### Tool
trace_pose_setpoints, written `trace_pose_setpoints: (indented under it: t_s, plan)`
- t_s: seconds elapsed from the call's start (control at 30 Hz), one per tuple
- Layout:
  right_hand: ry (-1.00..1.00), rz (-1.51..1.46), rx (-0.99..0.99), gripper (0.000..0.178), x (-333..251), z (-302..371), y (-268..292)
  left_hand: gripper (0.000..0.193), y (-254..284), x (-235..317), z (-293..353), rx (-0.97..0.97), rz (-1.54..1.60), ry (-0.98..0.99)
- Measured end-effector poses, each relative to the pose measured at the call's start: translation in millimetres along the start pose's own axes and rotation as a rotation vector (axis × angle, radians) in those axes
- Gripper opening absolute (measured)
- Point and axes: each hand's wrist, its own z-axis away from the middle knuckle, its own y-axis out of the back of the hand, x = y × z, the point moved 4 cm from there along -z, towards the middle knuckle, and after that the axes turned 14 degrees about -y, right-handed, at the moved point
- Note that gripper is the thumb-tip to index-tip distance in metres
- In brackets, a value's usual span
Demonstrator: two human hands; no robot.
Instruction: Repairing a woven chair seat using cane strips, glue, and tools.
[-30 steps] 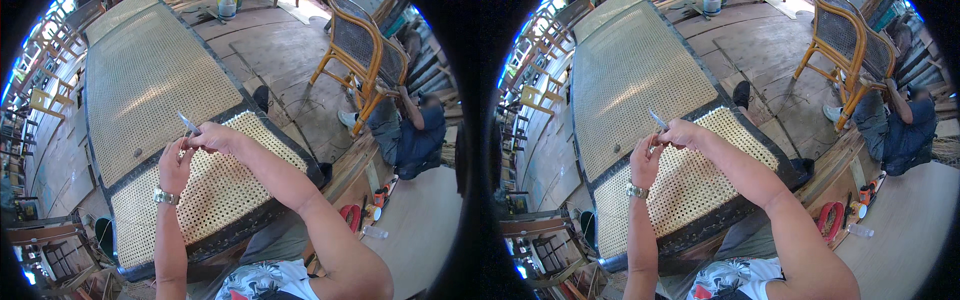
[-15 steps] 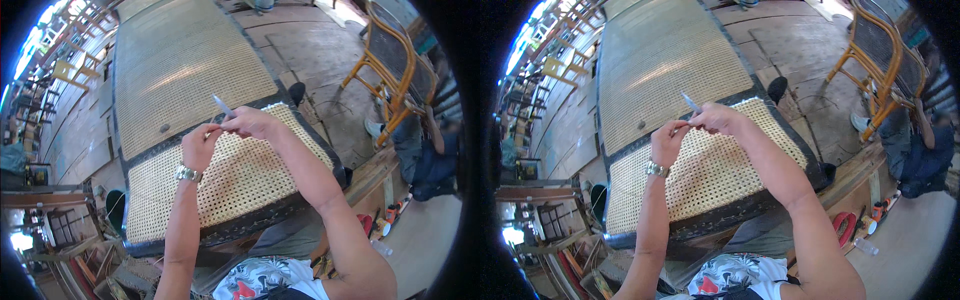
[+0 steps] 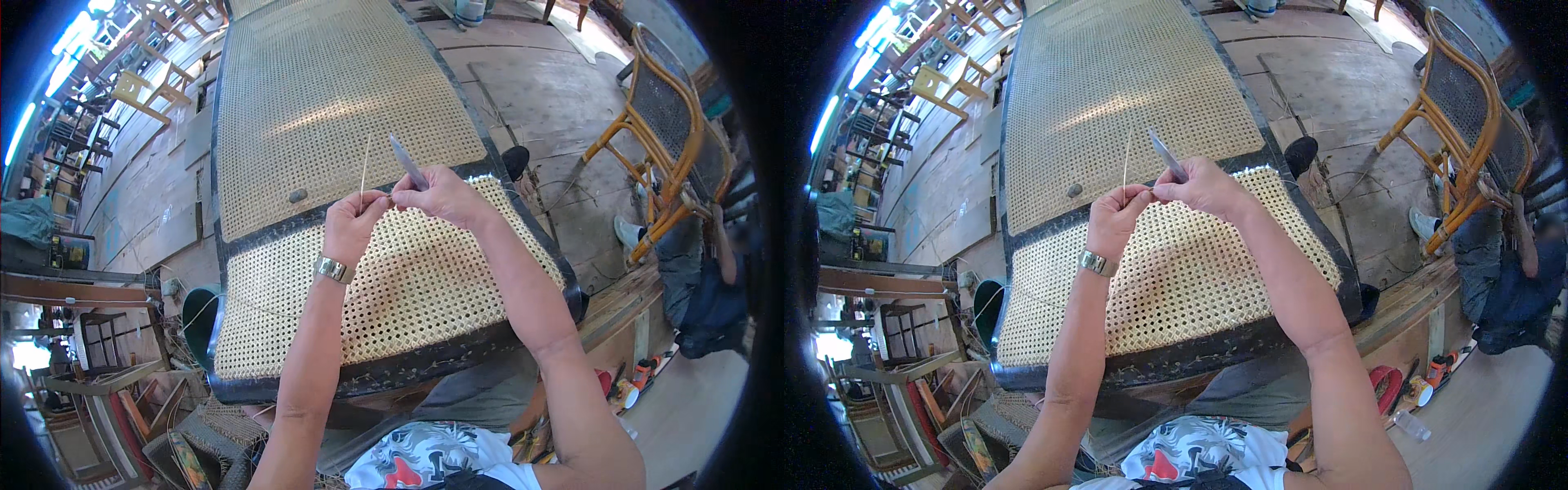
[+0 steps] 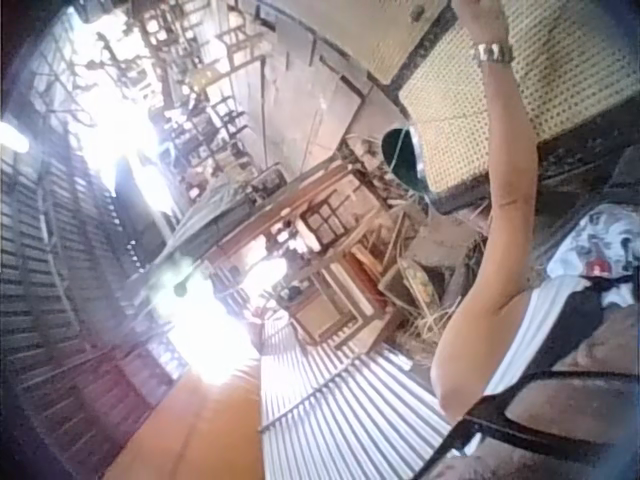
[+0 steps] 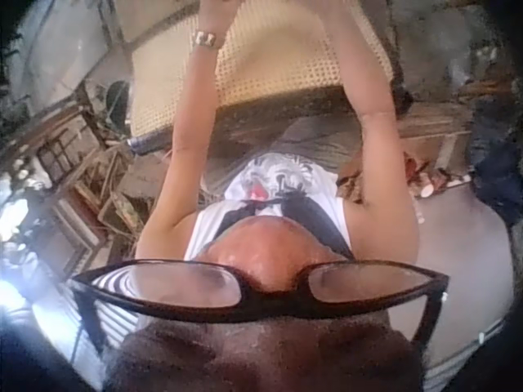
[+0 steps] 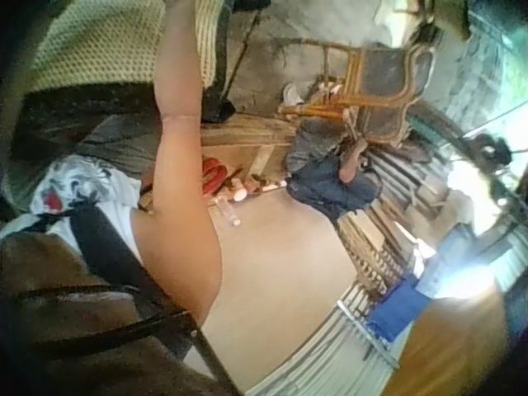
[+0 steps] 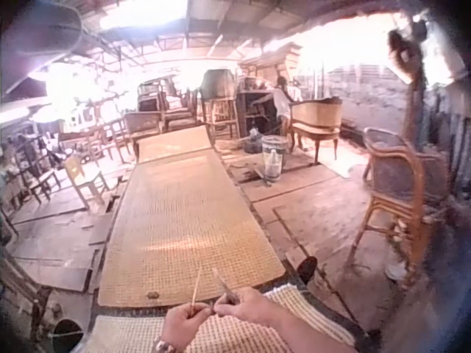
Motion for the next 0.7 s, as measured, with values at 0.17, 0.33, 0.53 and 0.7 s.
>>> trace_pose_setpoints:
  t_s: [0.17,0.33,0.53,0.7]
  plan:
    - [0.155,0.218,0.265,0.02,-5,1,-6,0.021,-5,-10,-2,0.059,0.036,-0.006]
    - [0.274,0.24,0.335,0.018,-3,2,-2,0.021,-10,0,3,0.102,-0.126,-0.023]
    - [0.275,0.092,0.247,0.013,-2,13,28,0.023,-42,6,-16,0.03,-0.013,0.013]
    - [0.302,0.159,0.331,0.011,-3,32,87,0.028,-96,22,-44,-0.083,0.059,0.069]
